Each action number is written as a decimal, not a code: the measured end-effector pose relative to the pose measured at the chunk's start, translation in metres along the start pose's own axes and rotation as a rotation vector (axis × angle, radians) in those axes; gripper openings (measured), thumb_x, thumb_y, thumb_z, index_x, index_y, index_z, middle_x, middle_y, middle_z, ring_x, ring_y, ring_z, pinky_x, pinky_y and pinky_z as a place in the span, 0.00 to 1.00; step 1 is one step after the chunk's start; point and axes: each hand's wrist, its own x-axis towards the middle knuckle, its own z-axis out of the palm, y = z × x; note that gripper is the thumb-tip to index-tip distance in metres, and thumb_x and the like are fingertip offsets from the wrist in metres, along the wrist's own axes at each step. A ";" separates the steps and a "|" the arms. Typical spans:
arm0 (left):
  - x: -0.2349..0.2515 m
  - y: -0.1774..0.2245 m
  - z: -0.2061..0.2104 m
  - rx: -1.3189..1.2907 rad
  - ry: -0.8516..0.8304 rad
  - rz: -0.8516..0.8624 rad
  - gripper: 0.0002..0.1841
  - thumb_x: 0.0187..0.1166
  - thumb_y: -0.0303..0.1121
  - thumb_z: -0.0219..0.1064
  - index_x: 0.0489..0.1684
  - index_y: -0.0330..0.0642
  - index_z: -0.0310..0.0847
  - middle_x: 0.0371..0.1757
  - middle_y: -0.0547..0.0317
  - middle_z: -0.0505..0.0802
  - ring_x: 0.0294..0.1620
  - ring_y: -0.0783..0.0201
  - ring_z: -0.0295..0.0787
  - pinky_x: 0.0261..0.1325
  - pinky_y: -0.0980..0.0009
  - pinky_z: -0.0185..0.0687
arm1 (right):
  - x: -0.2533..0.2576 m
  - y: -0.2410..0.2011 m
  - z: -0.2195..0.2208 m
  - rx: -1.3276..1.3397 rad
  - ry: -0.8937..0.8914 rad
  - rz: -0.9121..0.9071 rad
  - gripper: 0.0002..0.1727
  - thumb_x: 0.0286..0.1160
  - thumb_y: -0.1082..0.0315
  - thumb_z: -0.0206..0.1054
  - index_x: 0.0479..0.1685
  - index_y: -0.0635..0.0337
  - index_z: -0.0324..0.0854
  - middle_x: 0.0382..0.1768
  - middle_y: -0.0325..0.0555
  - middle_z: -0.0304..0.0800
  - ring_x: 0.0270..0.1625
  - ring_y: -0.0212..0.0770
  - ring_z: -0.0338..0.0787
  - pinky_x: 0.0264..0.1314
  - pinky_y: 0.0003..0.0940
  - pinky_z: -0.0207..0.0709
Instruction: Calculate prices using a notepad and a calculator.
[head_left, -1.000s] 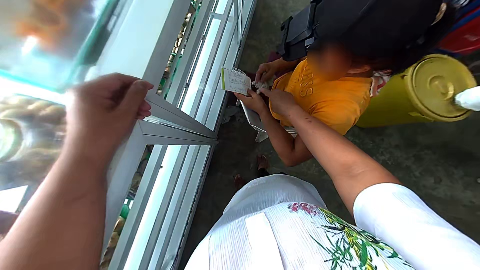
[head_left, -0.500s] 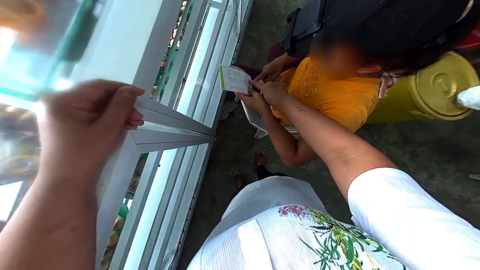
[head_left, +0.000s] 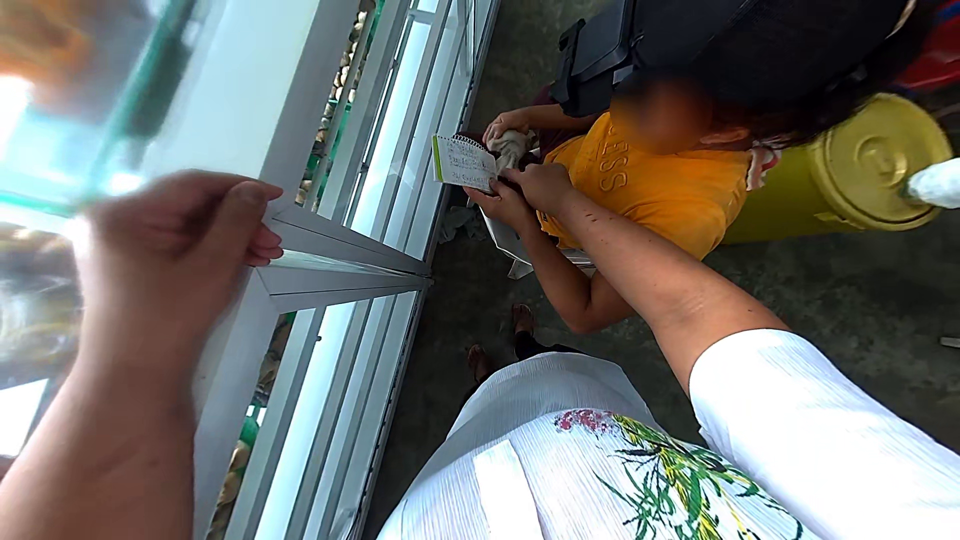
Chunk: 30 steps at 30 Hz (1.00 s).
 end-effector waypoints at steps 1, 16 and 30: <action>0.000 -0.001 0.000 -0.001 0.001 0.005 0.12 0.89 0.43 0.60 0.54 0.50 0.86 0.31 0.79 0.90 0.27 0.83 0.89 0.32 0.82 0.89 | -0.003 0.000 -0.001 0.004 -0.003 0.020 0.34 0.85 0.76 0.50 0.88 0.33 0.68 0.61 0.67 0.86 0.58 0.70 0.89 0.51 0.69 0.78; 0.003 -0.001 0.006 0.073 0.009 0.026 0.14 0.88 0.46 0.61 0.53 0.48 0.87 0.32 0.75 0.90 0.27 0.83 0.87 0.32 0.82 0.87 | -0.186 -0.070 0.099 0.290 -0.652 -0.403 0.22 0.91 0.58 0.54 0.73 0.59 0.81 0.65 0.65 0.86 0.71 0.66 0.83 0.70 0.70 0.72; -0.028 0.081 0.047 0.289 -0.186 0.028 0.27 0.87 0.41 0.62 0.82 0.37 0.71 0.84 0.39 0.75 0.75 0.44 0.82 0.71 0.48 0.82 | -0.212 -0.091 0.090 0.225 -0.577 -0.427 0.24 0.93 0.57 0.52 0.81 0.57 0.75 0.73 0.65 0.79 0.76 0.66 0.78 0.75 0.67 0.67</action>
